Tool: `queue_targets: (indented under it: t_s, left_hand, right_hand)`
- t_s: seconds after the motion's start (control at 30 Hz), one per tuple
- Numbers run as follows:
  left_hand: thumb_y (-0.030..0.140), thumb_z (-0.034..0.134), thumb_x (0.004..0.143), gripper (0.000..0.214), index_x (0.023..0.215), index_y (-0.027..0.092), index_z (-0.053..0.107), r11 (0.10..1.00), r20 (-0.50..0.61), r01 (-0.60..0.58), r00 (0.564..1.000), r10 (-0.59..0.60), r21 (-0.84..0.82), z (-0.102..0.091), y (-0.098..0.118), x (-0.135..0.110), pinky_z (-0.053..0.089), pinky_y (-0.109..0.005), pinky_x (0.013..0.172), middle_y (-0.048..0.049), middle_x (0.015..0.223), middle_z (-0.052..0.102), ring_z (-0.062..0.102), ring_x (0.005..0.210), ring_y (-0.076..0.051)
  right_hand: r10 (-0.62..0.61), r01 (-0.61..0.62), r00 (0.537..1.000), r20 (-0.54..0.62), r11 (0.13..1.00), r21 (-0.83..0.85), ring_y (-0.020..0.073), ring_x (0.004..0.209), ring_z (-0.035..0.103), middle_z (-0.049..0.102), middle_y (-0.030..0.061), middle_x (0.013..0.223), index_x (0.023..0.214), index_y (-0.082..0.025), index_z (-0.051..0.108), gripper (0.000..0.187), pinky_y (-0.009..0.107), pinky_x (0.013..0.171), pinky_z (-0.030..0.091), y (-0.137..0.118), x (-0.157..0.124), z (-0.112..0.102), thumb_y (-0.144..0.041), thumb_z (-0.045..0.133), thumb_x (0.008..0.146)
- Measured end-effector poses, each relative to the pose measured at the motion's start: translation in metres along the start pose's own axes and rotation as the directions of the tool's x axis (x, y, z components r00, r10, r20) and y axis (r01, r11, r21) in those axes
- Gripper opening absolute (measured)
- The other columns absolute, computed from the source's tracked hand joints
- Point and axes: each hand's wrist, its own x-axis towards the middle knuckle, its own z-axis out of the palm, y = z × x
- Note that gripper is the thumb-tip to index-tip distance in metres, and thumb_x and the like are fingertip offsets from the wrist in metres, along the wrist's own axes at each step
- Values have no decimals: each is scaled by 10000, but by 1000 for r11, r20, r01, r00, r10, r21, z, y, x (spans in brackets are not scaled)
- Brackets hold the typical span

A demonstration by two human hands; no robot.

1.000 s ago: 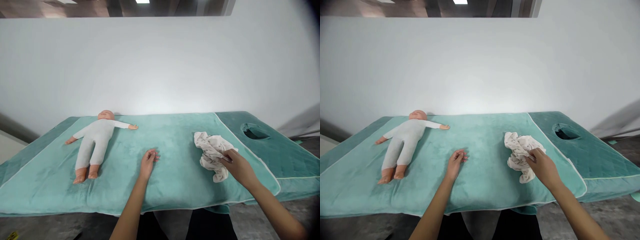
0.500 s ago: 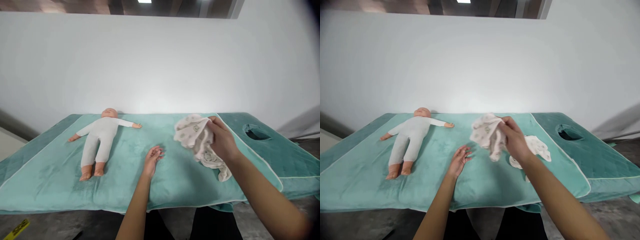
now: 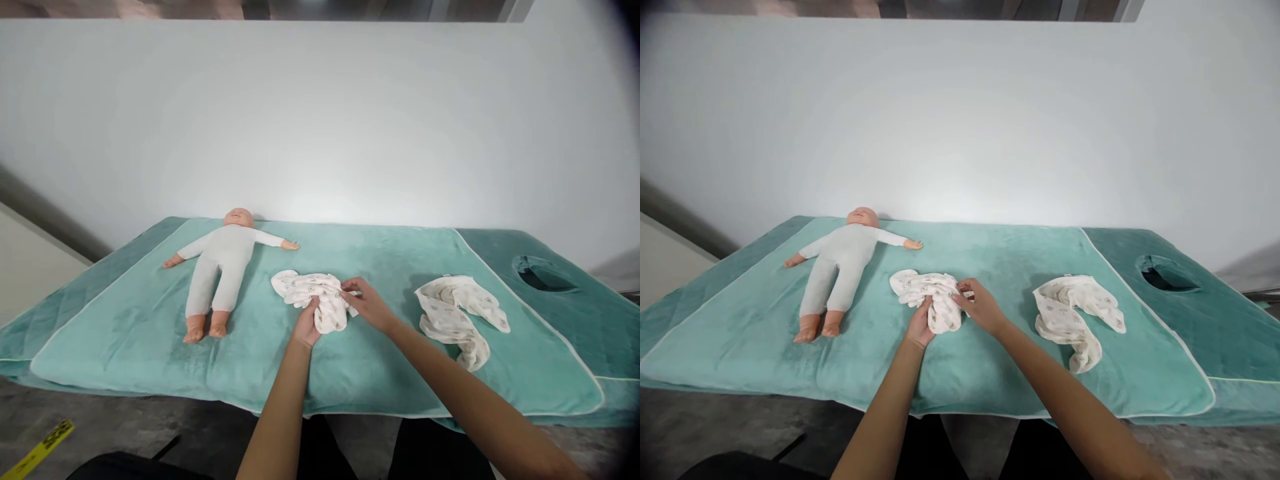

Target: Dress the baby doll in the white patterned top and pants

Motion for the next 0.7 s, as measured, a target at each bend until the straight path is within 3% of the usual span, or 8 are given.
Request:
queue_targets:
  t_s: [0.13,0.27,0.37,0.5,0.6,0.7]
  left_hand:
    - [617,623,841,622,1307,206,591,1000,20,-1,1000,1,-25,13,7,-3,477,-447,1090,-104,1304,665,568,1296,-291]
    - [680,530,870,630,1334,256,570,997,-3,13,1000,-14,-72,25,16,-9,488,-466,1072,-64,1407,601,541,1326,-283]
    - [632,546,886,605,1351,245,561,998,-16,20,1000,-21,-61,29,19,-11,486,-471,1074,-71,1382,620,544,1322,-285]
    - [520,657,861,538,1308,226,593,1000,-76,-10,997,12,24,24,11,-4,494,-433,1070,-70,1326,657,584,1274,-264]
    - [423,769,788,523,1241,200,633,979,-117,-51,990,74,196,26,-4,7,493,-410,1061,-82,1300,671,630,1203,-256]
    - [392,801,748,546,1227,189,635,937,-49,-72,994,94,342,54,-27,21,470,-405,1066,-87,1275,684,638,1173,-244]
  right_hand:
    - [-129,138,990,50,952,-273,259,1240,530,584,93,1320,1284,-248,538,467,446,1060,419,25,-15,-5,-431,635,866]
    - [-131,110,991,12,771,-627,308,1355,443,497,113,1453,1394,-272,485,523,509,1112,357,52,-44,-23,-390,566,890]
    - [-152,20,984,-88,595,-803,336,1393,406,464,104,1500,1412,-284,478,526,561,1130,313,72,-77,-58,-342,528,891]
    - [-150,-242,928,-341,452,-859,380,1331,469,535,118,1443,1397,-295,503,554,603,1073,339,90,-126,-134,-316,562,846]
    - [-6,-427,867,-499,510,-747,358,1121,618,638,150,1288,1283,-262,594,442,503,905,464,95,-154,-194,-365,540,857]
    - [180,-502,793,-582,734,-457,288,787,670,716,129,973,1147,-247,644,352,400,676,486,81,-171,-237,-433,563,859]
